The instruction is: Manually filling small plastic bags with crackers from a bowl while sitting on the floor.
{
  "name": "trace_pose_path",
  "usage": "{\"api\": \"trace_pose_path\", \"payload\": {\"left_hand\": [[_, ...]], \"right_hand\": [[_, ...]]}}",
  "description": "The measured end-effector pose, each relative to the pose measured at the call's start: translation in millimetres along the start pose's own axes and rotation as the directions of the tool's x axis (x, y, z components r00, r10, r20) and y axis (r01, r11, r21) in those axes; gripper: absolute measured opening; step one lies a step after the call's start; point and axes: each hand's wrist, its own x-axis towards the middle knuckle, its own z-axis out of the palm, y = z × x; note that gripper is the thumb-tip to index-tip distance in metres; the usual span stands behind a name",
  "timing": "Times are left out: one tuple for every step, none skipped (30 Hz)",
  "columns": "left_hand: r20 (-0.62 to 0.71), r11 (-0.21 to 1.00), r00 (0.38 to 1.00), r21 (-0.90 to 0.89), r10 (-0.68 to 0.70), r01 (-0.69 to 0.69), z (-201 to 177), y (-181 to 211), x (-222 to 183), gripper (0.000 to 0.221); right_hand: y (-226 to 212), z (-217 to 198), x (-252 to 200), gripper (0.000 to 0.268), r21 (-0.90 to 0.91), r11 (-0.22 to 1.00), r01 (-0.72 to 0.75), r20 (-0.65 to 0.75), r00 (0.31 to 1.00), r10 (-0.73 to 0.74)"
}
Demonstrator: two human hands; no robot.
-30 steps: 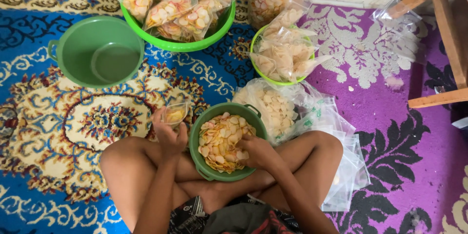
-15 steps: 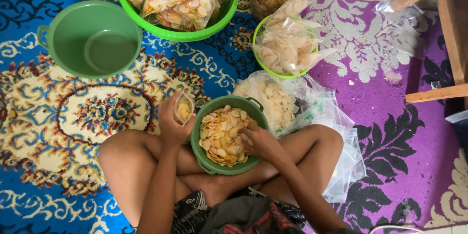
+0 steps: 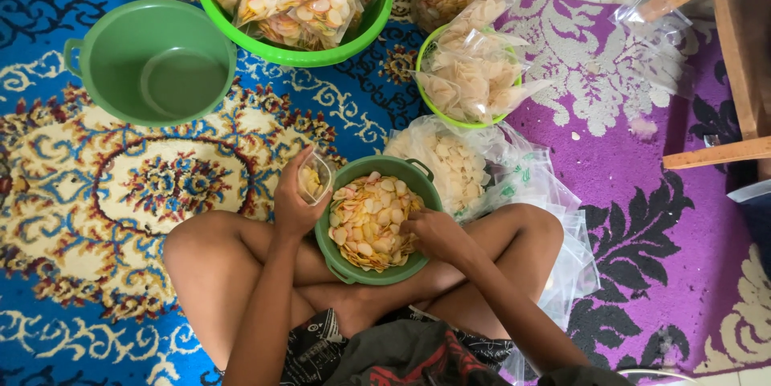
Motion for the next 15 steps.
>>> {"api": "trace_pose_path", "payload": {"left_hand": [[-0.002,1.000,1.000,0.001,0.000,0.000,1,0,0,0.081],[0.001,1.000,1.000,-0.004,0.005,-0.005,1,0,0,0.081],[0.005,1.000,1.000,-0.009,0.010,-0.010,1,0,0,0.080],[0.003,1.000,1.000,-0.008,0.009,-0.009,1,0,0,0.080],[0.002,1.000,1.000,-0.011,0.015,-0.014,2,0,0,0.080],[0.001,1.000,1.000,-0.014,0.020,-0.020,2,0,0,0.080],[0.002,1.000,1.000,-0.014,0.022,-0.022,3,0,0,0.080],[0.001,1.000,1.000,-0.003,0.000,0.000,3,0,1,0.080],[-0.001,1.000,1.000,0.009,-0.024,0.024,4,-1,0,0.080],[-0.001,1.000,1.000,0.009,-0.024,0.024,4,1,0,0.080],[-0.022,0.999,0.999,0.009,0.037,-0.037,4,2,0,0.079],[-0.043,0.995,0.994,0.009,0.098,-0.098,5,3,0,0.078],[-0.043,0.995,0.994,0.011,0.100,-0.099,7,-2,0,0.078],[-0.069,0.990,0.989,0.054,0.133,-0.129,9,-8,-1,0.081],[-0.093,0.982,0.981,0.098,0.168,-0.159,11,-14,-2,0.084]], "right_hand": [[2,-1,0,0.027,-0.001,1.000,0.002,0.000,1.000,-0.002],[4,-3,0,0.027,0.067,0.997,-0.028,0.003,1.000,0.028],[6,-4,1,0.027,0.136,0.989,-0.058,0.009,0.998,0.058],[13,3,2,0.027,0.136,0.989,-0.057,0.009,0.998,0.056],[20,9,3,0.024,0.250,0.963,-0.098,-0.008,0.995,0.104],[28,15,4,0.022,0.361,0.923,-0.135,-0.020,0.988,0.153],[28,13,5,0.022,0.361,0.923,-0.135,-0.022,0.988,0.153],[28,11,5,0.024,0.448,0.877,-0.171,-0.055,0.975,0.218],[27,10,5,0.026,0.533,0.822,-0.199,-0.079,0.956,0.283],[32,18,7,0.026,0.533,0.822,-0.199,-0.079,0.956,0.282],[36,27,9,0.028,0.663,0.732,-0.158,-0.157,0.926,0.342],[41,36,10,0.031,0.772,0.628,-0.097,-0.222,0.885,0.410],[29,26,12,0.031,0.773,0.628,-0.095,-0.224,0.885,0.409],[17,17,14,0.032,0.860,0.509,-0.042,-0.225,0.863,0.452],[5,7,16,0.034,0.925,0.379,0.019,-0.220,0.841,0.494]]}}
